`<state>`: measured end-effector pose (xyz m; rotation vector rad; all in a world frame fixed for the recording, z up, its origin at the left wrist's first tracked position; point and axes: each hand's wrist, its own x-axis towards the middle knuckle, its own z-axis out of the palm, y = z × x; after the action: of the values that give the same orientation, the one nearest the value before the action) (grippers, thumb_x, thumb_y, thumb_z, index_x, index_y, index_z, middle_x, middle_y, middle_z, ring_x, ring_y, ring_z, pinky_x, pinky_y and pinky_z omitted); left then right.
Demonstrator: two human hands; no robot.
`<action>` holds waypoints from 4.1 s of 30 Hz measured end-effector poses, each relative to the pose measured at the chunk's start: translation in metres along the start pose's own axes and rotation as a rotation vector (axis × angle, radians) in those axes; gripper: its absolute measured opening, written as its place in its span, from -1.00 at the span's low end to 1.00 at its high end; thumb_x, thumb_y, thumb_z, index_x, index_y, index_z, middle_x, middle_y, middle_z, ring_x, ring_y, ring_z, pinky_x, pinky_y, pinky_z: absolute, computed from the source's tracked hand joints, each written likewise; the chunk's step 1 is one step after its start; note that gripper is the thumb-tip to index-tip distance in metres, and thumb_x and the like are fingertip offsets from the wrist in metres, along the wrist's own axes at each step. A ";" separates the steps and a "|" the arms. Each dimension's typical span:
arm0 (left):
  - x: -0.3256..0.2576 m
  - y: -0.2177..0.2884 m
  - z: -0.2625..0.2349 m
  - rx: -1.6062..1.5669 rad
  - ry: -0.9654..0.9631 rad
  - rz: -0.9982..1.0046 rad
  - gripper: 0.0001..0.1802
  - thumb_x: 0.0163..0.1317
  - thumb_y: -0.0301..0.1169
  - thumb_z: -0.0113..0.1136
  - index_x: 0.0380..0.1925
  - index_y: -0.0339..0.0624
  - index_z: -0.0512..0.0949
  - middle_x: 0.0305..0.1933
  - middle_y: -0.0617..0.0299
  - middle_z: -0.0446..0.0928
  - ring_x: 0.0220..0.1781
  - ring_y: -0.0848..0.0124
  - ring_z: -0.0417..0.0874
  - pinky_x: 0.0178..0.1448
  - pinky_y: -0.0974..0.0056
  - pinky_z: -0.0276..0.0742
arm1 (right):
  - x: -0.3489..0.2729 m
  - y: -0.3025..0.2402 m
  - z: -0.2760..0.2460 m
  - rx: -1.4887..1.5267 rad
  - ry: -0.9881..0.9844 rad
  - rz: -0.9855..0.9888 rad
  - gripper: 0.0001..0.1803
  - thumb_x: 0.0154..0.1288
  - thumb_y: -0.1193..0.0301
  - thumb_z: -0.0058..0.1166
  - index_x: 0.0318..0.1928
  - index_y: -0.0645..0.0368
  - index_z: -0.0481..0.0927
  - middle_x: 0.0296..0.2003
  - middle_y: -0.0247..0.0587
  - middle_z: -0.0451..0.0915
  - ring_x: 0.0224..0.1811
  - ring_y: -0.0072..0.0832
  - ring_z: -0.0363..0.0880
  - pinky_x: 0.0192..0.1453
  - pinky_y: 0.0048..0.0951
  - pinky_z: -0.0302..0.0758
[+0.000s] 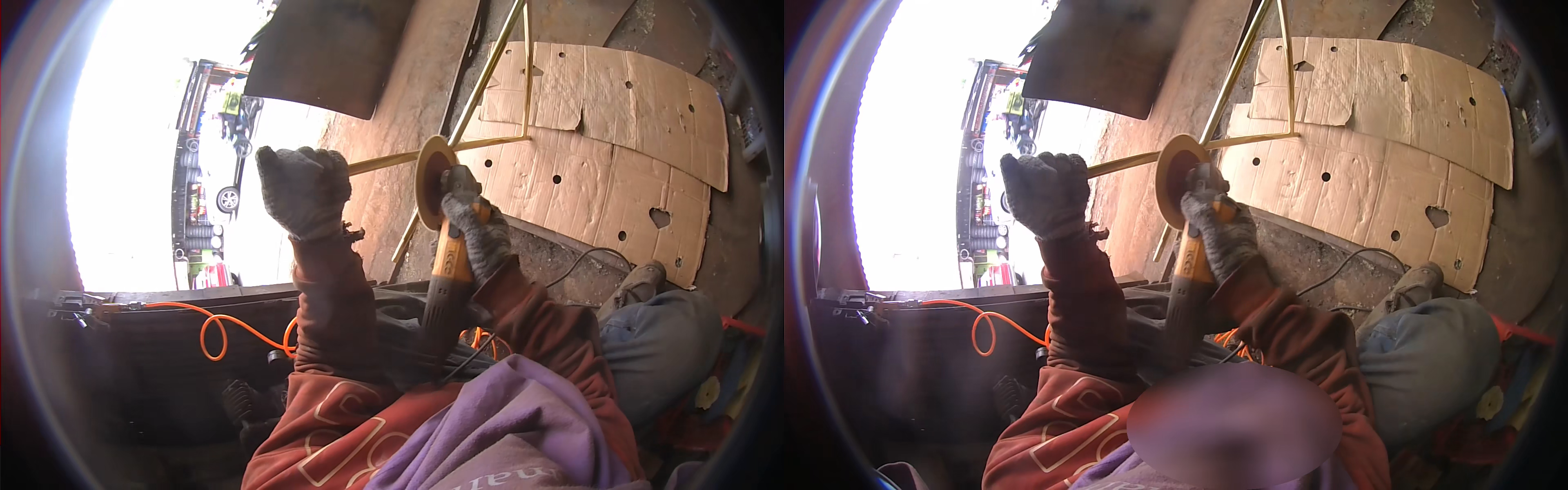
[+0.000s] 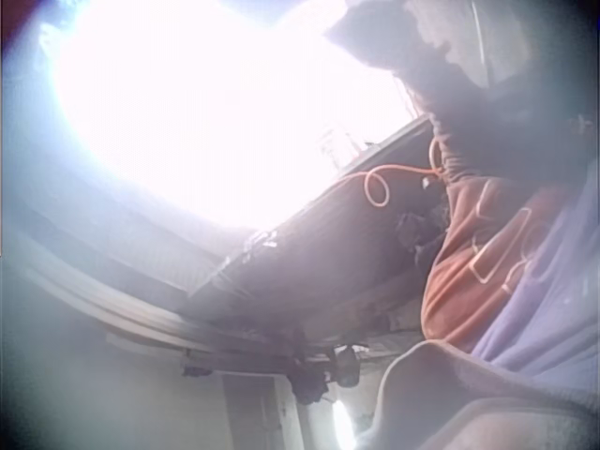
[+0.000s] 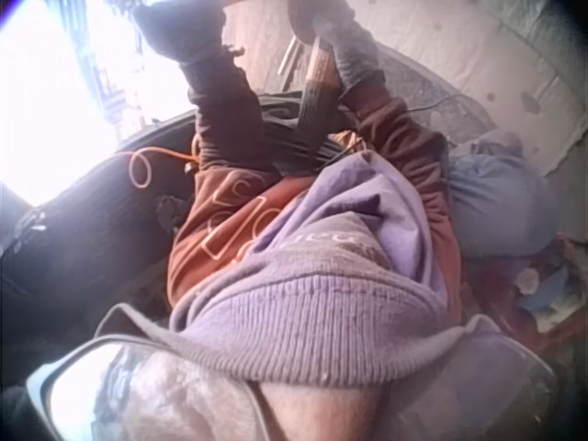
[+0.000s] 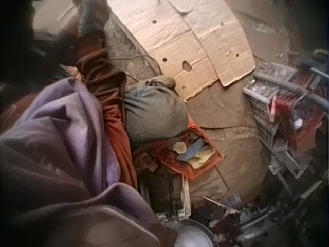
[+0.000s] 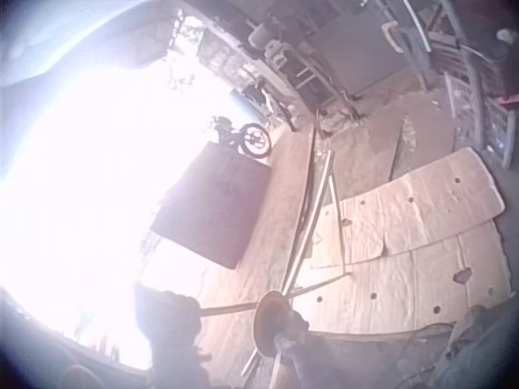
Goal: The person grinds the joints and edges of a triangular metal frame using a handheld angle grinder while wearing gloves.
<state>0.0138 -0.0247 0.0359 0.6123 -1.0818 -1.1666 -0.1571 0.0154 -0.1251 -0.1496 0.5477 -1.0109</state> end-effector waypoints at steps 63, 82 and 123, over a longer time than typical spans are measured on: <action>-0.028 -0.001 -0.014 0.073 0.057 0.126 -0.52 0.45 -0.12 -0.34 -0.52 -0.20 0.36 -0.74 0.15 0.27 -0.84 0.31 0.15 -0.79 0.23 0.18 | -0.026 0.006 0.011 -0.084 -0.216 0.100 -0.59 0.05 0.44 0.35 -0.12 0.19 0.45 -0.32 -0.26 0.59 -0.38 -0.55 0.59 -0.35 -0.51 0.56; -0.034 0.000 -0.025 0.179 0.007 0.141 -0.56 0.44 -0.15 -0.33 -0.50 -0.15 0.39 -0.69 0.15 0.31 -0.82 0.32 0.17 -0.78 0.27 0.19 | -0.013 -0.008 0.000 -0.096 -0.078 0.270 -0.69 0.05 0.41 0.36 -0.21 0.12 0.54 -0.38 -0.37 0.59 -0.43 -0.60 0.55 -0.34 -0.54 0.52; -0.028 0.010 -0.008 0.239 0.439 0.107 -0.50 0.44 0.02 -0.34 -0.67 0.07 0.18 -0.76 0.40 -0.02 -0.87 0.46 -0.01 -0.78 0.31 0.05 | -0.024 0.011 0.018 -0.132 -0.174 0.108 -0.80 0.13 0.42 0.29 -0.22 0.14 0.60 -0.44 -0.33 0.58 -0.49 -0.58 0.54 -0.36 -0.51 0.52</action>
<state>0.0251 0.0036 0.0314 0.9363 -0.8667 -0.7652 -0.1500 0.0392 -0.1047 -0.3192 0.4586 -0.8480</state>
